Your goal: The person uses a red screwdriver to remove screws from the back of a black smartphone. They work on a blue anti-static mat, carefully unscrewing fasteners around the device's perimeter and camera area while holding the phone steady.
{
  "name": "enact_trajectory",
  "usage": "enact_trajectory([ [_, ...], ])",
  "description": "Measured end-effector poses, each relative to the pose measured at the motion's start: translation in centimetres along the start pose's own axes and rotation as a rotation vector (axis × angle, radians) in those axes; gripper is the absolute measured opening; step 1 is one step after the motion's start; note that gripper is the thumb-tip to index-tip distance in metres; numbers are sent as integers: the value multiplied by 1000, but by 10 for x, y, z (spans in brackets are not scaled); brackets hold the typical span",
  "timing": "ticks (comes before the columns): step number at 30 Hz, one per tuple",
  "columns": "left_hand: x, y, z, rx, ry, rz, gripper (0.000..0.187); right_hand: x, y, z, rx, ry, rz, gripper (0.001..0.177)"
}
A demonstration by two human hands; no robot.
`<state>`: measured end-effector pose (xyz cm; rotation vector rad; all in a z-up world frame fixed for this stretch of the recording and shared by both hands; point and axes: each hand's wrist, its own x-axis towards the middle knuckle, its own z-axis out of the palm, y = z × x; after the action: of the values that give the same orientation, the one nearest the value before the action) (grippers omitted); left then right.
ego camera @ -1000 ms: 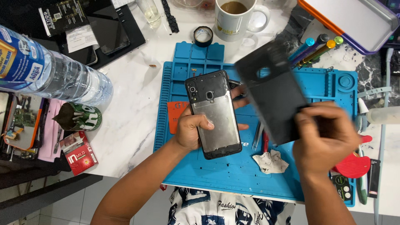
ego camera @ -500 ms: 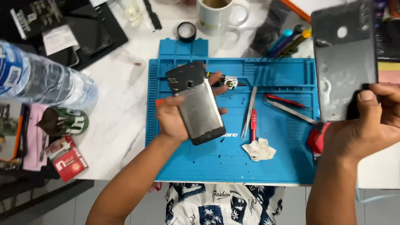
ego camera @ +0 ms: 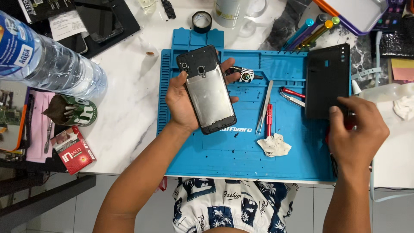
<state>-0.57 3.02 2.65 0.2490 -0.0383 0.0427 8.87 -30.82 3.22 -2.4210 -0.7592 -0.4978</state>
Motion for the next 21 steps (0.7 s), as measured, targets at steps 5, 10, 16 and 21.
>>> enact_trajectory([
  [5,2,3,-1,6,17,14,78,0,-35,-11,-121,75,-147,13],
  [10,3,7,-3,-45,-20,11,77,10,-72,6,79,-297,-55,24],
  [16,3,28,-6,-140,-33,81,85,8,-80,36,65,-571,61,38],
  [21,0,47,-17,-31,-38,256,89,9,-80,38,38,-524,200,45],
])
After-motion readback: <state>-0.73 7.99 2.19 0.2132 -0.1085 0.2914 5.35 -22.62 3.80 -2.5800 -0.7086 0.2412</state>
